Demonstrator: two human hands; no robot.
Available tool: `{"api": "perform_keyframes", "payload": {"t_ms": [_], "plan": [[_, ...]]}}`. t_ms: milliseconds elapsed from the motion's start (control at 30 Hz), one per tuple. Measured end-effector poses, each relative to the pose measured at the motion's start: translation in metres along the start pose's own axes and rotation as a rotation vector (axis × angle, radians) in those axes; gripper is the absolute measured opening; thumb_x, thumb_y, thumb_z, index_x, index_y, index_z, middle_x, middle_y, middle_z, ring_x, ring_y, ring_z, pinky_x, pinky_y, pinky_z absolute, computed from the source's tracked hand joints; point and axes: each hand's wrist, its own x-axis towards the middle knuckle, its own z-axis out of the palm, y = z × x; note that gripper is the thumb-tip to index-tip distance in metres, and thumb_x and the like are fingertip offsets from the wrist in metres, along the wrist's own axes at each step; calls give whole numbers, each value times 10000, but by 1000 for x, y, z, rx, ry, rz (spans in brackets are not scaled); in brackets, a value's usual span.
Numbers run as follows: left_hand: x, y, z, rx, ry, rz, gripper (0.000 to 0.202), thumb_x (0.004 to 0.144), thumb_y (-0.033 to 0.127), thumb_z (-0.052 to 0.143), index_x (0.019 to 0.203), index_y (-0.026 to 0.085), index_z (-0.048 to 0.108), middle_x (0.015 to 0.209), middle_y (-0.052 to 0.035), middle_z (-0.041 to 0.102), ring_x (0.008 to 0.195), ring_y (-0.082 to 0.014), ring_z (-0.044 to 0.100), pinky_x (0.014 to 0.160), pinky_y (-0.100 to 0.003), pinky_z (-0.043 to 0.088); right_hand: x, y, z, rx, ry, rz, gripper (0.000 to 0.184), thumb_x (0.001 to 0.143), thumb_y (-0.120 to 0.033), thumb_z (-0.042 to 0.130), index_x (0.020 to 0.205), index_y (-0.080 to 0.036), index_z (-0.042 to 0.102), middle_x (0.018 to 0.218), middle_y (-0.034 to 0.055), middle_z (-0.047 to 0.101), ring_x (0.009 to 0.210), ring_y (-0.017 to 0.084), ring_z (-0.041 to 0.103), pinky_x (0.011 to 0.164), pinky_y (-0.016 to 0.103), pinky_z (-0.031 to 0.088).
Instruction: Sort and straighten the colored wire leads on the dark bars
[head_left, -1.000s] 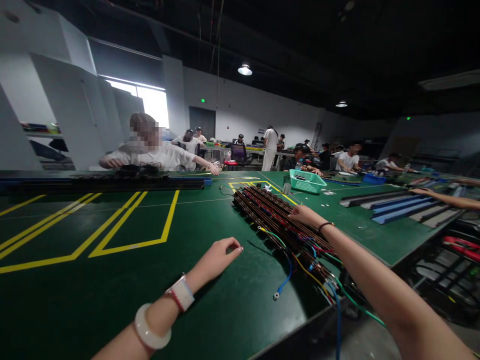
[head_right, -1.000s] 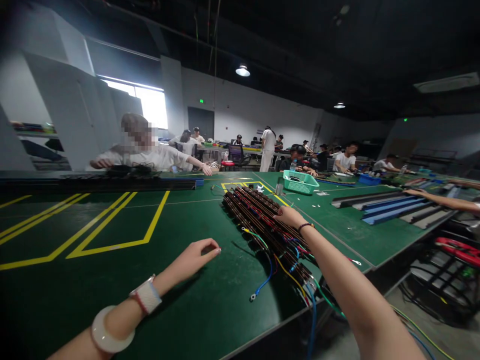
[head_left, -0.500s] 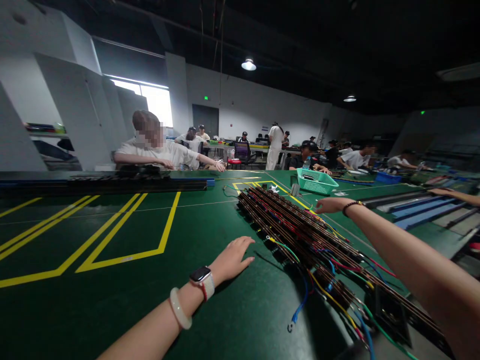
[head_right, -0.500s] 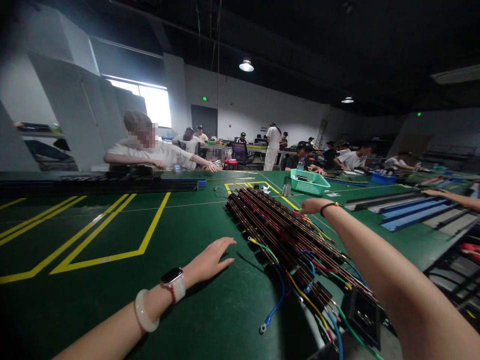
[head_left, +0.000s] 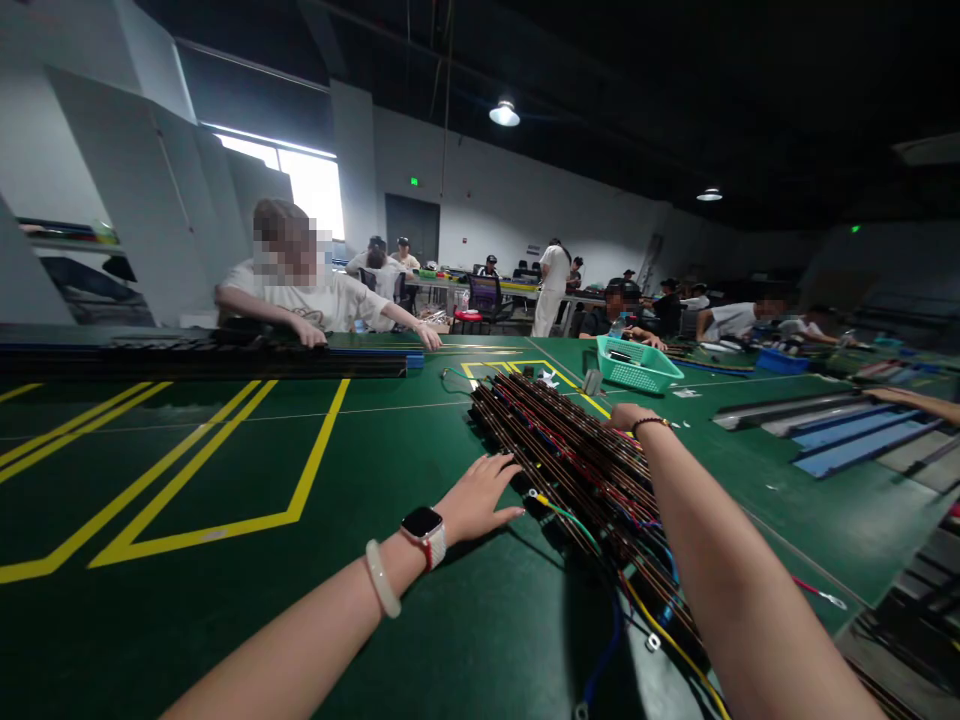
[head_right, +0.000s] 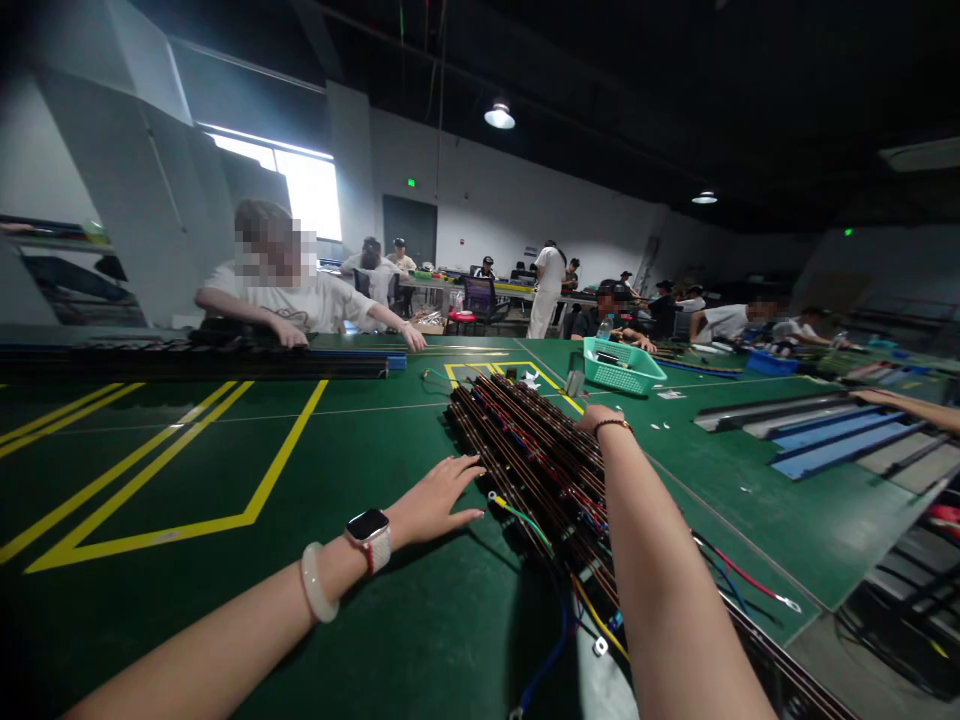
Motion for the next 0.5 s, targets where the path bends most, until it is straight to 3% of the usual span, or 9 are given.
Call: {"api": "perform_keyframes", "payload": {"t_ms": [100,267,400,500], "plan": [[-18,3,-4,-62,-21,-18,596,873,499,477,1375,194,377,1477,-134,313,1383,-258,268,1148,-491,188,-4,2,14,-15,-49,-2,338,778,-404,627,938,-115,694,998,175,656,923,289,632,804,409,479],[-61,24,-20,-146,-40,-30,505,910,423,434,1377,240,381,1484,-89,315,1387,-240,262,1144,-494,219,-8,-4,6,8,-22,-98,378,774,-447,637,993,-140,665,1008,152,639,911,266,611,783,355,469],[-104,43,-36,-185,-30,-31,469,915,367,441,1371,267,395,1465,-59,357,1378,-232,287,1131,-483,270,-19,-49,3,95,105,-301,467,843,-569,508,1030,-159,632,1025,122,616,938,230,573,791,293,437],[-139,51,-45,-155,3,-31,444,908,324,462,1348,285,426,1426,-38,422,1347,-214,352,1114,-450,320,-32,-96,8,147,49,-541,488,850,-615,467,954,-175,650,993,94,621,882,195,573,752,253,429]]}}
